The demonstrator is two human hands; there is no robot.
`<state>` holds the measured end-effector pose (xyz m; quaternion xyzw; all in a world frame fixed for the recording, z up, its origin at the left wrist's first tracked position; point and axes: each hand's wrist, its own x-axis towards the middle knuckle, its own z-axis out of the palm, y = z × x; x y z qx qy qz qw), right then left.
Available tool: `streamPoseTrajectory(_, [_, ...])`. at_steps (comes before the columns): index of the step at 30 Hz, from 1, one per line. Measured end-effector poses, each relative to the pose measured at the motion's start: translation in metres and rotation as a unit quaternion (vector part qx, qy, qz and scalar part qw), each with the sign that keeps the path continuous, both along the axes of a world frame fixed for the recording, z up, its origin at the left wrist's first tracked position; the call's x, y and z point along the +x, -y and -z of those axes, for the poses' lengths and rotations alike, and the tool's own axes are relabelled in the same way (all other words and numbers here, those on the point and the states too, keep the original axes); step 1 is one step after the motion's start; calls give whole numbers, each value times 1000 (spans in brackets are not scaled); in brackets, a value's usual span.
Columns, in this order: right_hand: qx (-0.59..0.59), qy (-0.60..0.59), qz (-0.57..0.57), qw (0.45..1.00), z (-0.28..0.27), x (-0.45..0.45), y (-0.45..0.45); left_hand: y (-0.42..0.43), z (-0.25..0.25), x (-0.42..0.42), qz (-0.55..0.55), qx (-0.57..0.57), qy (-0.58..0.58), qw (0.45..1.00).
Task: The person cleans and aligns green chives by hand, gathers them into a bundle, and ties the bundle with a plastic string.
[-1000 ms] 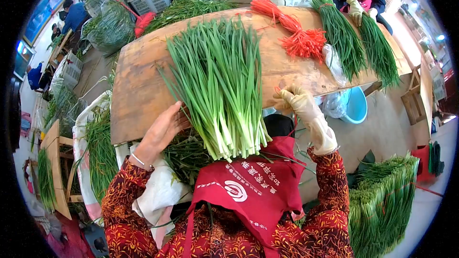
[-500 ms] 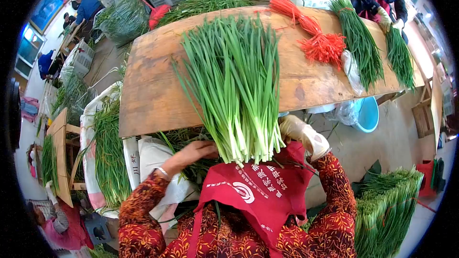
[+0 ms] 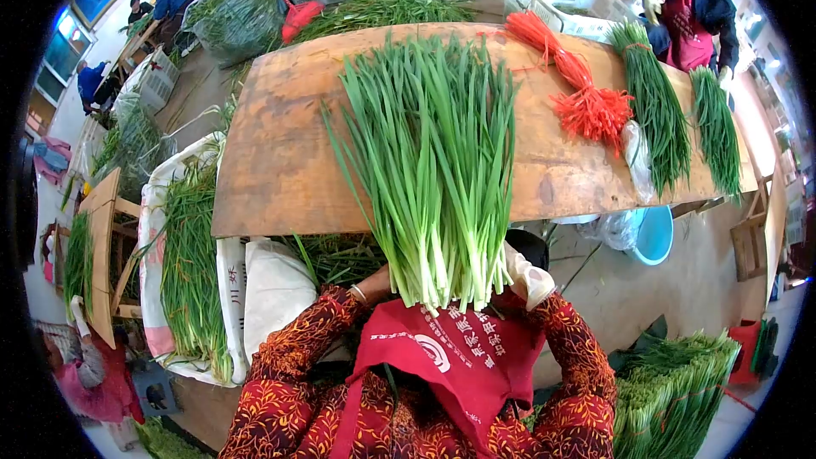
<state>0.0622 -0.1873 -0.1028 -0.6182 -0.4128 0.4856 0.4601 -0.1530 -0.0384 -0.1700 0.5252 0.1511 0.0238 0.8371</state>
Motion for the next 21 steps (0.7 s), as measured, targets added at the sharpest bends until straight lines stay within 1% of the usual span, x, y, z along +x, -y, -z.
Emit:
streamPoseTrajectory(2, [-10,0,-9,1000,-1,0,1,3,-29,2,4,40,-11,999])
streamPoseTrajectory(3, [-17,1,-14,1000,-2,0,1,3,-36,2,18,134,13,991])
streamPoseTrajectory(4, [-25,2,-19,999,-2,0,1,4,-45,4,20,123,-19,992])
streamPoseTrajectory(6, [-43,2,-35,998,-3,1,0,8,-49,6,-2,83,0,997])
streamPoseTrajectory(7, [-55,2,-44,998,-4,1,-1,10,-54,4,-24,-41,-23,999])
streamPoseTrajectory(8, [-72,3,-57,996,-5,3,-2,11,-50,3,-28,20,-49,998])
streamPoseTrajectory(10, [-114,2,-85,990,-5,9,-6,9,-46,0,-63,35,-4,997])
streamPoseTrajectory(11, [-140,1,-96,985,-9,13,-6,4,-53,1,-109,-168,-59,978])
streamPoseTrajectory(12, [-170,1,-106,980,-14,19,-5,1,-52,-9,-133,-167,-44,976])
streamPoseTrajectory(14, [-230,11,-112,967,-32,30,-1,-5,-39,-28,-201,-239,-74,947])
streamPoseTrajectory(15, [-251,23,-110,961,-47,33,-1,-4,-46,-36,-208,-243,-67,945])
streamPoseTrajectory(16, [-261,59,-95,959,-74,28,0,-2,-57,-45,-218,-247,-59,943])
streamPoseTrajectory(18, [-239,78,-79,965,-72,39,10,-2,-65,-53,-251,-258,-57,931])
streamPoseTrajectory(20, [-197,51,-56,977,-71,50,15,-5,-71,-57,-285,-257,-30,923])
streamPoseTrajectory(21, [-191,73,-29,978,-75,52,16,-7,-76,-58,-307,-241,-24,920])
